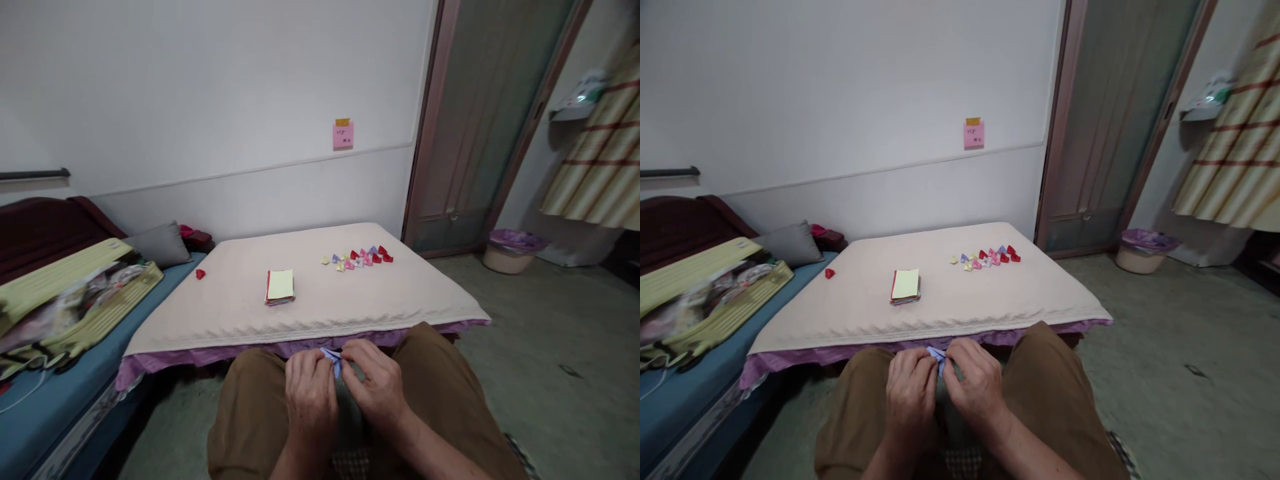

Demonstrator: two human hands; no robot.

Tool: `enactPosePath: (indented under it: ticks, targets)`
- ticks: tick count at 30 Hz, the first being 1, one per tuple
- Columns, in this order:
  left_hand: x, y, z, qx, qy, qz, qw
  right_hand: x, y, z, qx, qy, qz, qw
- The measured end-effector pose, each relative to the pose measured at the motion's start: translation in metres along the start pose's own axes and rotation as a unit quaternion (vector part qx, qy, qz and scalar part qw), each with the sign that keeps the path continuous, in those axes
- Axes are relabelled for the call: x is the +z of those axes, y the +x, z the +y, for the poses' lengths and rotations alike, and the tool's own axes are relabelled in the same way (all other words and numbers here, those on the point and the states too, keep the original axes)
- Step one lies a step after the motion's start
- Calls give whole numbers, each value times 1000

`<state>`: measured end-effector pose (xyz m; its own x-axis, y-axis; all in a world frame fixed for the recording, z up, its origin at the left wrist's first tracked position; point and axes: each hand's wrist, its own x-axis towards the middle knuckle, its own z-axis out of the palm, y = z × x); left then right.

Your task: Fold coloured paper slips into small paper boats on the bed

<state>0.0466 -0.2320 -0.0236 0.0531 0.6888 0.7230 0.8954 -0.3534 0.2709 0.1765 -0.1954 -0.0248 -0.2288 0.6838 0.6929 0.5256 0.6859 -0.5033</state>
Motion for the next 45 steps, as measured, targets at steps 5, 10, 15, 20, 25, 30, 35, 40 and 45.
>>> enactPosePath:
  ticks: [5, 10, 15, 20, 25, 30, 35, 40, 45]
  targets:
    - [2, 0, 0, 4, -15, 10, 1000, 1, 1, -2, -26, 9, 33, 999]
    - [6, -1, -2, 10, -8, 13, 1000, 1, 3, -5, -66, -31, 13, 997]
    - [7, -3, -4, 12, -11, 2, 1000, 1, 3, -4, -73, -100, 6, 992]
    - [8, -2, -4, 25, -13, 6, 1000, 5, 3, -3, -91, -106, 0, 990]
    - [9, -2, -5, 36, -6, 8, 999, 12, 4, -4, -68, -141, -21, 987]
    - [10, -3, -8, 36, -2, -8, 999, 14, 10, -8, -62, -180, -80, 978]
    - [11, -5, -10, 21, -22, -24, 999, 10, 16, -9, -75, -203, -128, 968]
    - [12, -8, -9, -43, -77, -48, 995, 4, 19, -10, -78, -213, -150, 962]
    - [13, -9, -7, -118, -113, -16, 986, 0, 19, -12, -63, -206, -155, 964]
